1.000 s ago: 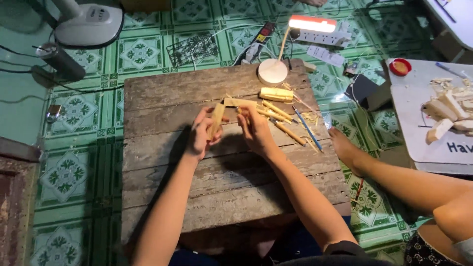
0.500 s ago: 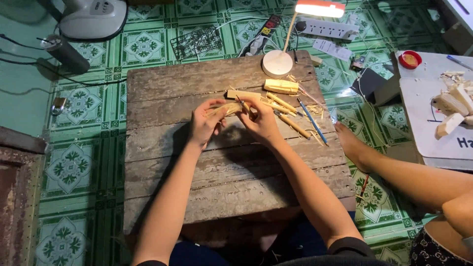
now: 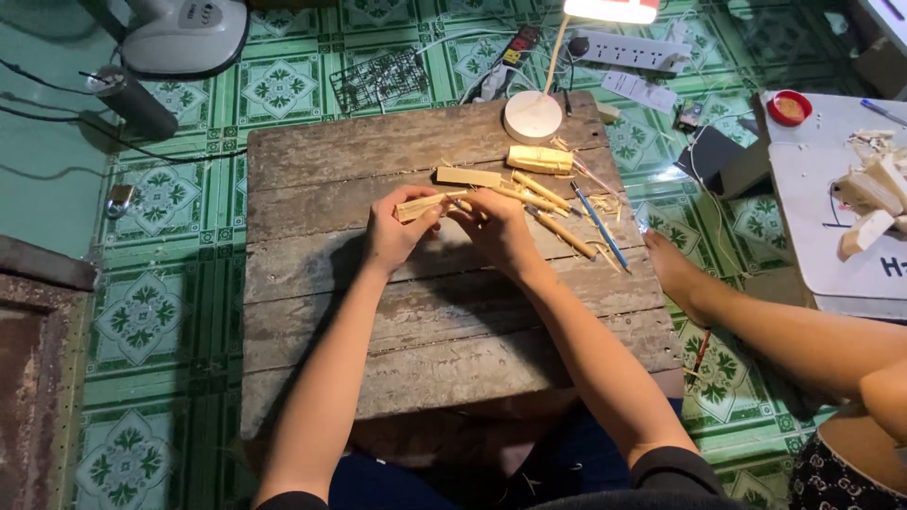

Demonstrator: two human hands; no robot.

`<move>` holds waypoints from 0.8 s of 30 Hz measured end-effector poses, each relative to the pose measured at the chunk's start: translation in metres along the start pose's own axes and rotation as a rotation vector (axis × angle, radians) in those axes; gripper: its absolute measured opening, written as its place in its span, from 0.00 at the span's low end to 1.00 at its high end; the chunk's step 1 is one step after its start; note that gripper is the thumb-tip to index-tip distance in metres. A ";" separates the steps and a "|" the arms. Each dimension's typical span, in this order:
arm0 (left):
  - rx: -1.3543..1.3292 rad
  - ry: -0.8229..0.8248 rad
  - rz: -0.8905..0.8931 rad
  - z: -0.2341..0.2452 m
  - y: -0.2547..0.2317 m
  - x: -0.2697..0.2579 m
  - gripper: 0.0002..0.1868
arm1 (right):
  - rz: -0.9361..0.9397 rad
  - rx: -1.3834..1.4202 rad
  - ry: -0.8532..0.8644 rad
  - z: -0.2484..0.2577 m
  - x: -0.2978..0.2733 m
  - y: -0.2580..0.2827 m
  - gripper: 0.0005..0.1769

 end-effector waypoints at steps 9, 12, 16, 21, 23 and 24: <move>-0.174 -0.077 0.027 0.002 -0.003 -0.001 0.16 | -0.023 -0.114 -0.038 0.008 0.001 -0.003 0.08; -0.197 -0.086 0.036 0.006 0.001 0.000 0.18 | -0.060 -0.113 -0.035 0.010 0.000 -0.005 0.08; -0.217 -0.135 0.053 0.001 -0.006 -0.001 0.19 | 0.107 -0.195 0.017 0.014 0.002 0.009 0.33; -0.267 -0.227 0.092 -0.005 -0.016 -0.005 0.23 | 0.093 -0.149 0.087 0.010 0.000 0.014 0.39; -0.279 -0.235 0.109 -0.004 -0.019 -0.005 0.19 | 0.100 -0.164 0.107 0.009 0.000 0.018 0.32; -0.292 -0.243 0.128 -0.004 -0.020 -0.004 0.15 | 0.105 -0.179 0.128 0.010 -0.001 0.020 0.27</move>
Point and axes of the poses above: each hand's wrist, its own x-axis towards the middle knuckle, its own z-axis out of the back of the hand, y = z × x, the point moved 2 cm from there along x, towards the middle knuckle, and after that the axes turned 2 degrees about -z, right-handed, at the moved point
